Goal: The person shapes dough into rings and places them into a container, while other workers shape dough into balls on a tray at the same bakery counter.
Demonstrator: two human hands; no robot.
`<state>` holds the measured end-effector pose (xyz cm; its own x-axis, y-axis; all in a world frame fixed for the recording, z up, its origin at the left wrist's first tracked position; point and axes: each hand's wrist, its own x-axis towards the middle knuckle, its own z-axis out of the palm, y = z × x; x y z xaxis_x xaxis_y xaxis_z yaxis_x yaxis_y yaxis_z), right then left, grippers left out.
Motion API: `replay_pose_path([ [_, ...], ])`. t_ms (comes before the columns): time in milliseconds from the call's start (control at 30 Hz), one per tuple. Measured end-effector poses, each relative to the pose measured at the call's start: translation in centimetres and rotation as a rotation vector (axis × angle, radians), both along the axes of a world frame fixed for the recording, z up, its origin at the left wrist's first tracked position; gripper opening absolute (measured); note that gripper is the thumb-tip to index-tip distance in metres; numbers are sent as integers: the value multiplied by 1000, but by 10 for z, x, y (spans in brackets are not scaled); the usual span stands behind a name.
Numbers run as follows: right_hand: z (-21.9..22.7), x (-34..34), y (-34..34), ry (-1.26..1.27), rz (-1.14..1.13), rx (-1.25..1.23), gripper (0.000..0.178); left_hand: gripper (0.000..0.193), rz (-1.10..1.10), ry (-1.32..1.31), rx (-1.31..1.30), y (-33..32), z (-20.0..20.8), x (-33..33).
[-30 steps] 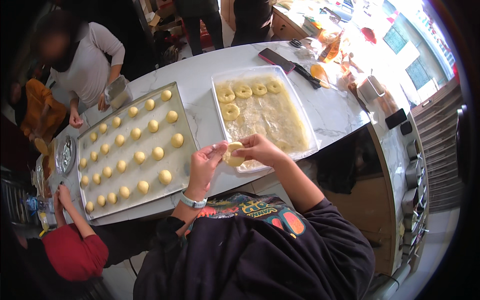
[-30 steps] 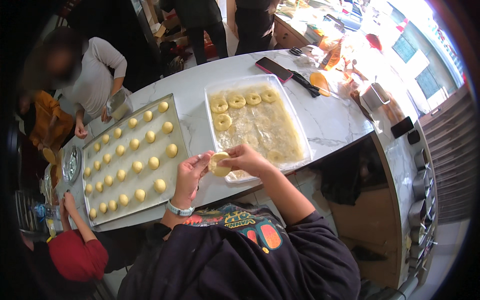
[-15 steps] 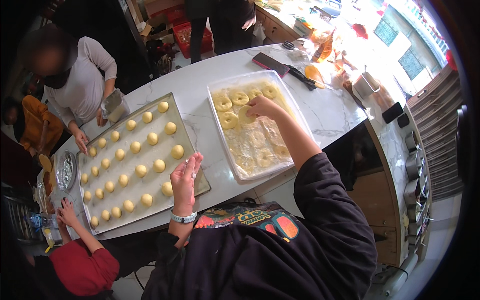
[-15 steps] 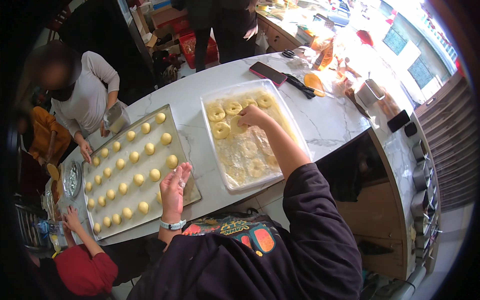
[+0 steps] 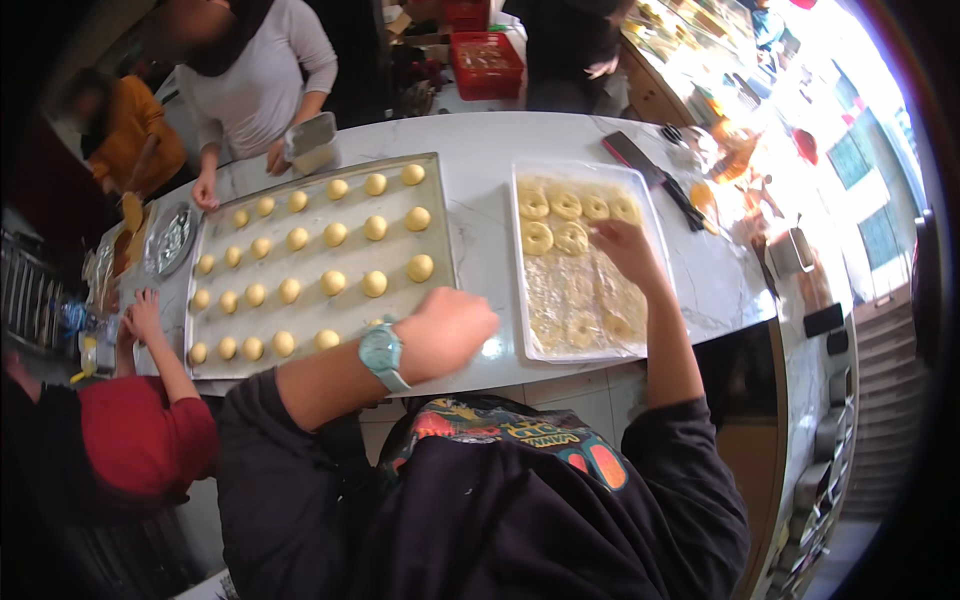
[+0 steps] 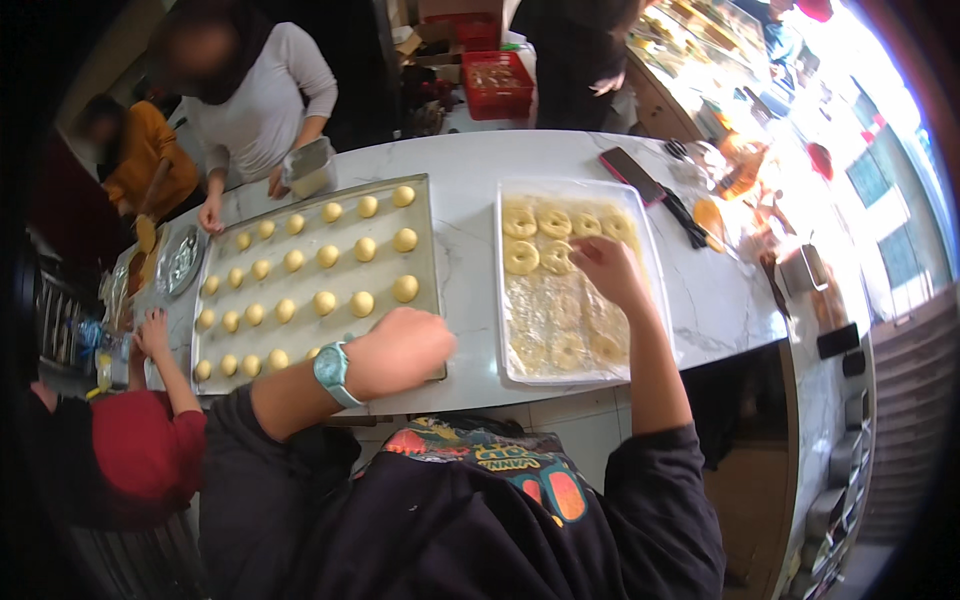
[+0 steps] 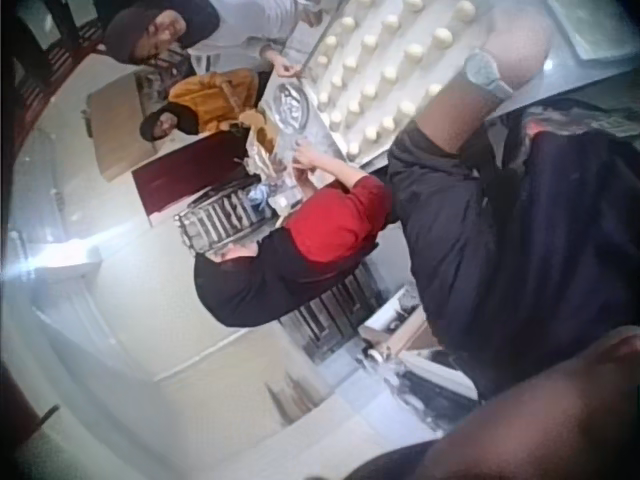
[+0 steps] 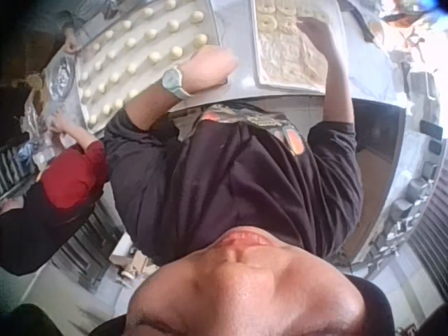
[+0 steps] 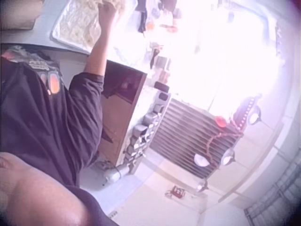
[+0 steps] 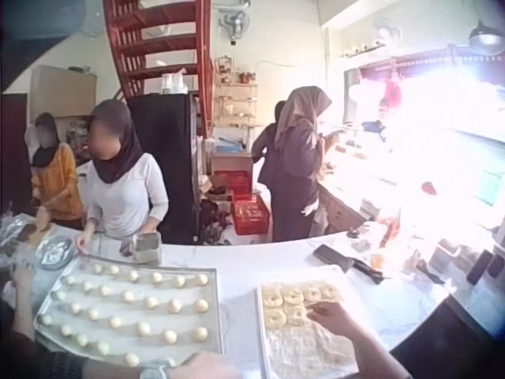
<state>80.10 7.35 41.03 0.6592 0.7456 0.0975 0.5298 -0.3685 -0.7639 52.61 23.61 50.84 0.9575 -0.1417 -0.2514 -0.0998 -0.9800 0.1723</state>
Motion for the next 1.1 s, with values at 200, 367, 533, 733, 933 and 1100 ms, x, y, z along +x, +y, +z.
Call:
replay_pose_path([
  [200, 29, -49, -35, 174, -4, 92, 23, 9, -112, -77, -26, -74, 145, 3],
  [367, 49, -69, -40, 173, -31, 39, 22, 8, -36, -381, 53, -106, 192, -24],
  [533, 46, -70, -41, 89, -30, -1, 21, 8, 18, -463, 171, -95, 190, -42],
  [733, 85, -68, 32, -129, 282, -189, 22, 8, 221, -464, 269, -64, 171, -69],
  [933, 158, -74, 208, -477, 623, -110, 21, 9, 496, -302, 178, 25, 102, -110],
  [1100, 120, -93, 386, -375, 733, -30, 21, 18, 643, -195, -147, 104, -24, -162],
])
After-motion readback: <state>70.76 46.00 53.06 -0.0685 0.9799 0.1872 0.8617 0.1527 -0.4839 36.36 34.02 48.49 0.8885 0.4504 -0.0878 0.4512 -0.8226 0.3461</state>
